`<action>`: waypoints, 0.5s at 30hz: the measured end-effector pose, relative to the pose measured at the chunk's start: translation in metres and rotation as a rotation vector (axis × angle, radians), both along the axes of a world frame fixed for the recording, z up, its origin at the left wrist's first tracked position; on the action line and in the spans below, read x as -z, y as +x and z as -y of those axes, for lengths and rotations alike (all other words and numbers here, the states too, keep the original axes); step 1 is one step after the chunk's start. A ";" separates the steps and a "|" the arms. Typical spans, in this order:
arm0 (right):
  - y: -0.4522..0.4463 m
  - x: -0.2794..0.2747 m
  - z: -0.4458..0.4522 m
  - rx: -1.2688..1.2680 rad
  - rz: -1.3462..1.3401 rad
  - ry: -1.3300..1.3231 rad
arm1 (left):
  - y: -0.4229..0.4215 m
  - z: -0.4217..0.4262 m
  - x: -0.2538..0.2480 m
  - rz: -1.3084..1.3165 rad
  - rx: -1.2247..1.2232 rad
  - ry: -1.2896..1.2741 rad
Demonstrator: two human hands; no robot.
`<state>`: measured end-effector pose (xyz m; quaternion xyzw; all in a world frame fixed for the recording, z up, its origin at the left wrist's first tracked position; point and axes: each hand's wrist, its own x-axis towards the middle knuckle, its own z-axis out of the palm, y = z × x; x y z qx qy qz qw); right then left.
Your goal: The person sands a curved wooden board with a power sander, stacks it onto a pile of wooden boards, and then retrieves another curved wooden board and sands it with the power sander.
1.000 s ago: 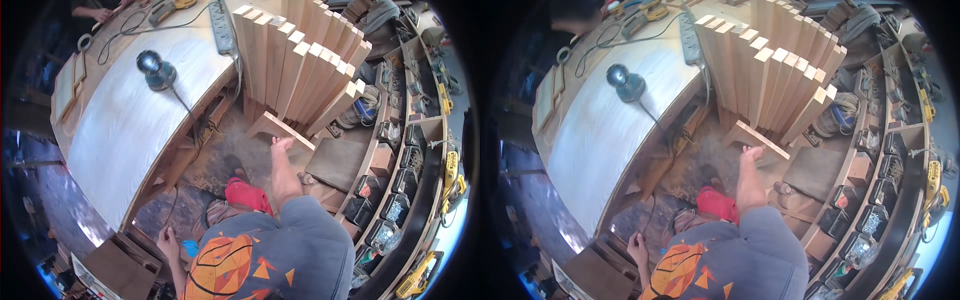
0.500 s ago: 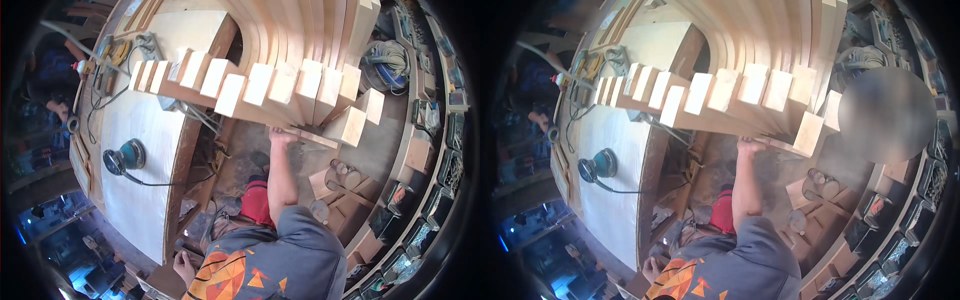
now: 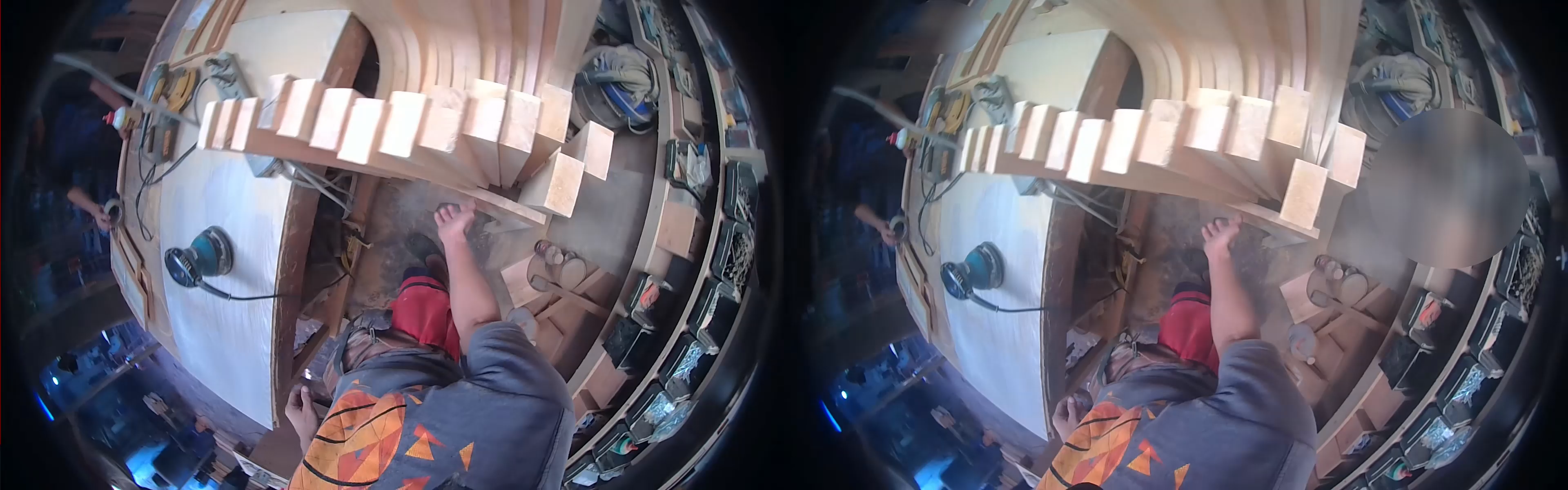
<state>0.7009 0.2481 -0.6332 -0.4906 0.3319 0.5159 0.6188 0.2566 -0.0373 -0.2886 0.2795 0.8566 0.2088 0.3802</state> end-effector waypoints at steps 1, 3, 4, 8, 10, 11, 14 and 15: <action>-0.002 0.015 0.021 -0.038 0.031 -0.040 | 0.006 -0.001 0.001 0.005 -0.029 0.011; 0.003 0.017 0.062 -0.172 0.076 -0.097 | 0.018 0.001 0.002 -0.019 0.021 0.043; 0.007 0.019 0.080 -0.242 0.094 -0.097 | 0.010 0.013 0.009 -0.086 0.068 -0.024; 0.026 0.071 0.144 -1.032 0.209 -0.079 | 0.031 0.039 0.013 -0.254 0.036 0.024; 0.050 0.132 0.158 -1.254 0.154 0.188 | 0.050 0.027 -0.018 -0.240 -0.090 0.115; 0.052 0.106 0.143 -1.464 0.227 0.067 | 0.054 0.020 -0.037 -0.233 -0.144 0.178; 0.025 0.055 0.094 -1.866 0.371 -0.052 | 0.069 0.011 -0.079 -0.195 -0.293 0.527; 0.012 0.045 0.081 -1.953 0.416 -0.054 | 0.072 0.009 -0.103 -0.199 -0.279 0.619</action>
